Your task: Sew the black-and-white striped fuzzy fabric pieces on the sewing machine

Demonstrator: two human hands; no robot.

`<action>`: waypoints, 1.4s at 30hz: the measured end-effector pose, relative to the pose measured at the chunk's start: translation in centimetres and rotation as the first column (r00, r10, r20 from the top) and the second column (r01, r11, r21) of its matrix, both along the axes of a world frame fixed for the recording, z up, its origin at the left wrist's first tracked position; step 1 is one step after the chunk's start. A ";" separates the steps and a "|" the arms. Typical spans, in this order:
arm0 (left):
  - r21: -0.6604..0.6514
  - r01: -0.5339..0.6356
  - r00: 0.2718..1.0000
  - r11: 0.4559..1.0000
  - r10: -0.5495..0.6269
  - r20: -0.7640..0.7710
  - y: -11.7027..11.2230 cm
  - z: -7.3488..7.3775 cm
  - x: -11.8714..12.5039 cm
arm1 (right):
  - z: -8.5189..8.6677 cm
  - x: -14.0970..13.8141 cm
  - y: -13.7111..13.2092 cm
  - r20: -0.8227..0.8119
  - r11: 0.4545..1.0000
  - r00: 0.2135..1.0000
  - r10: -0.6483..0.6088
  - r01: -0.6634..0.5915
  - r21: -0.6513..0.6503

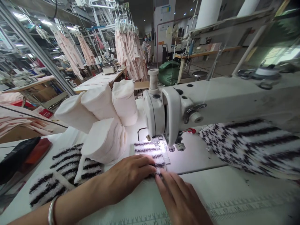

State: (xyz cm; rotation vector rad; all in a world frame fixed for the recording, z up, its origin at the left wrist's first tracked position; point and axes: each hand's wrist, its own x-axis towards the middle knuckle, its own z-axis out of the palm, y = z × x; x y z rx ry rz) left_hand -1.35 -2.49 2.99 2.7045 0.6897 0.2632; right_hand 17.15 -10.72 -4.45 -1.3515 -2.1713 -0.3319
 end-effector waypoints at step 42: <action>0.127 -0.147 0.983 0.981 0.160 -0.094 2.8 -1.6 0.1 | 0.0 -0.5 2.9 -0.015 0.999 0.999 -0.039 0.039 0.004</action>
